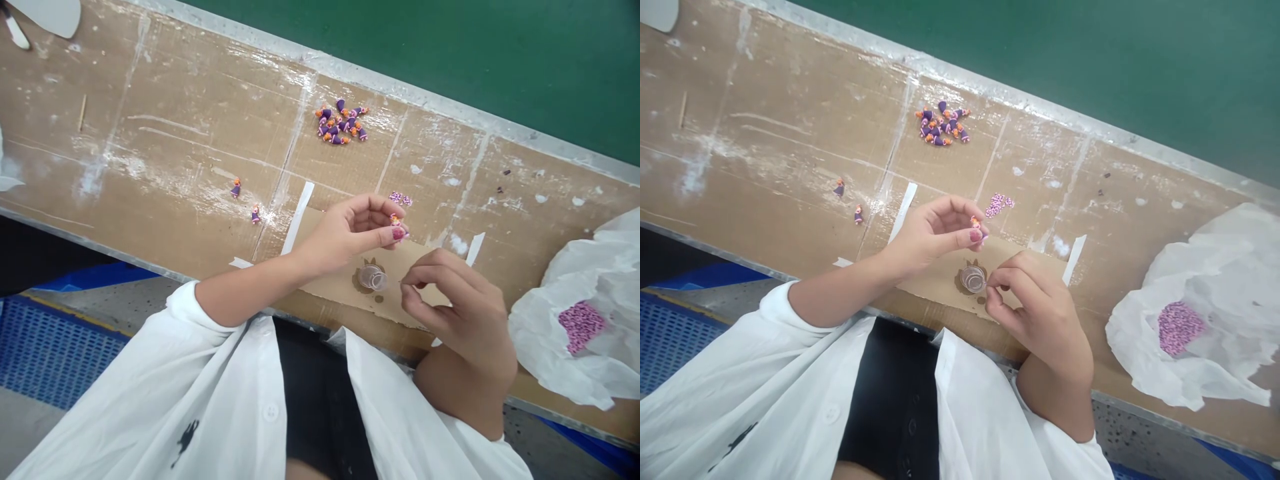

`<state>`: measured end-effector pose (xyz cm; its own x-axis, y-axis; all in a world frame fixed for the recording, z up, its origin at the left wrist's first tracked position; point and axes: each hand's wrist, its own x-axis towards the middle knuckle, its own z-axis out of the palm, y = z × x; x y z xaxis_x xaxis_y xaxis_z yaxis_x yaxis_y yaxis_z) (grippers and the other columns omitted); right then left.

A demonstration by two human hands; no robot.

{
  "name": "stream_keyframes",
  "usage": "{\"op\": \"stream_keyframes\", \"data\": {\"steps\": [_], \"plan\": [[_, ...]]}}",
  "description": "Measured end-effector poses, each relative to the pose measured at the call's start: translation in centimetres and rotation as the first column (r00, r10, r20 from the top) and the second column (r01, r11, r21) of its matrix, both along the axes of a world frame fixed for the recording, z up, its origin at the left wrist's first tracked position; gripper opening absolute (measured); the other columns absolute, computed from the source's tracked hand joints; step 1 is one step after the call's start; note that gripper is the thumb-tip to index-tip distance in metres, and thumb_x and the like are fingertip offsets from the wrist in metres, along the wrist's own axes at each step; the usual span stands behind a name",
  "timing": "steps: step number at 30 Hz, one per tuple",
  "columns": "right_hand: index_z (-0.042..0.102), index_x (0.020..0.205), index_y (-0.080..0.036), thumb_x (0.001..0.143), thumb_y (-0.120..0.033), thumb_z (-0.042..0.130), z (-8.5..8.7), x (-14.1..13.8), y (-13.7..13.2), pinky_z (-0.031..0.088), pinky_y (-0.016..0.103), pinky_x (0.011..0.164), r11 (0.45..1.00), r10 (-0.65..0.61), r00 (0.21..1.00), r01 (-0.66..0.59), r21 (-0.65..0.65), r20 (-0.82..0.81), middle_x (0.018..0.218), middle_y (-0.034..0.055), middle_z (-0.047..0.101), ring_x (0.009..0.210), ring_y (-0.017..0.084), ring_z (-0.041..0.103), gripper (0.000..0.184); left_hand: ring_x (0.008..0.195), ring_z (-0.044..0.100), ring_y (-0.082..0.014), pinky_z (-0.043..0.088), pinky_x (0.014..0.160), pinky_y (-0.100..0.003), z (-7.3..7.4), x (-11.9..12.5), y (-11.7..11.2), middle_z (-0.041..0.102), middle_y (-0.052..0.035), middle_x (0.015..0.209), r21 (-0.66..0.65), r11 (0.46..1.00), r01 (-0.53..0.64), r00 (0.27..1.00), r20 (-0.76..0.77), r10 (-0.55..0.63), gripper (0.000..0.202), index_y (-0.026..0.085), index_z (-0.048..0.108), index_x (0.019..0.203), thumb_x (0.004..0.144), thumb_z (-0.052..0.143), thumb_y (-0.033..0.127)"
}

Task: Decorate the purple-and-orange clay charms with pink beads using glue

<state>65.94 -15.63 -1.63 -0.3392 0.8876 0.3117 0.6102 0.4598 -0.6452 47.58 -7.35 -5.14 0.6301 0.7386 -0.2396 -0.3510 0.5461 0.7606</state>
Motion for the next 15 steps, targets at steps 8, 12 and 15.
{"op": "stream_keyframes", "data": {"steps": [8, 12, 15], "plan": [[0.065, 0.091, -0.026, 0.082, -0.003, 0.07, -2.0, -1.7, -0.7, 0.041, 0.033, 0.045, 0.868, -0.35, 0.903, 0.413, 0.275, -0.249, 0.071, -0.0024, 0.059, 0.057, 0.016, 0.057, 0.025, 0.083, 0.071, -0.0092, 0.058, 0.093, -0.033, -0.5, 0.6, -1.5, 0.07, 0.001, 0.084, -0.369, 0.885, 0.283, 0.935, 0.31, -0.17, 0.03, 0.013, 0.067, 0.101, 0.08, 0.086, 0.023], [0.064, 0.091, -0.026, 0.082, -0.003, 0.072, -2.2, -1.9, -1.0, 0.039, 0.032, 0.042, 0.869, -0.357, 0.913, 0.402, 0.29, -0.196, 0.07, -0.0026, 0.061, 0.056, 0.016, 0.056, 0.026, 0.084, 0.072, -0.0103, 0.059, 0.093, -0.034, -0.5, 0.7, -1.9, 0.07, 0.0009, 0.084, -0.368, 0.879, 0.302, 0.932, 0.306, -0.192, 0.03, 0.014, 0.067, 0.1, 0.08, 0.087, 0.024], [0.065, 0.09, -0.026, 0.082, -0.002, 0.072, -2.0, -1.9, -0.9, 0.038, 0.031, 0.042, 0.867, -0.351, 0.921, 0.387, 0.314, -0.167, 0.07, -0.0022, 0.062, 0.056, 0.015, 0.056, 0.026, 0.078, 0.07, -0.0081, 0.059, 0.088, -0.031, -0.4, 0.7, -1.9, 0.069, 0.0015, 0.083, -0.354, 0.89, 0.289, 0.935, 0.303, -0.184, 0.033, 0.013, 0.066, 0.098, 0.078, 0.089, 0.026]]}}
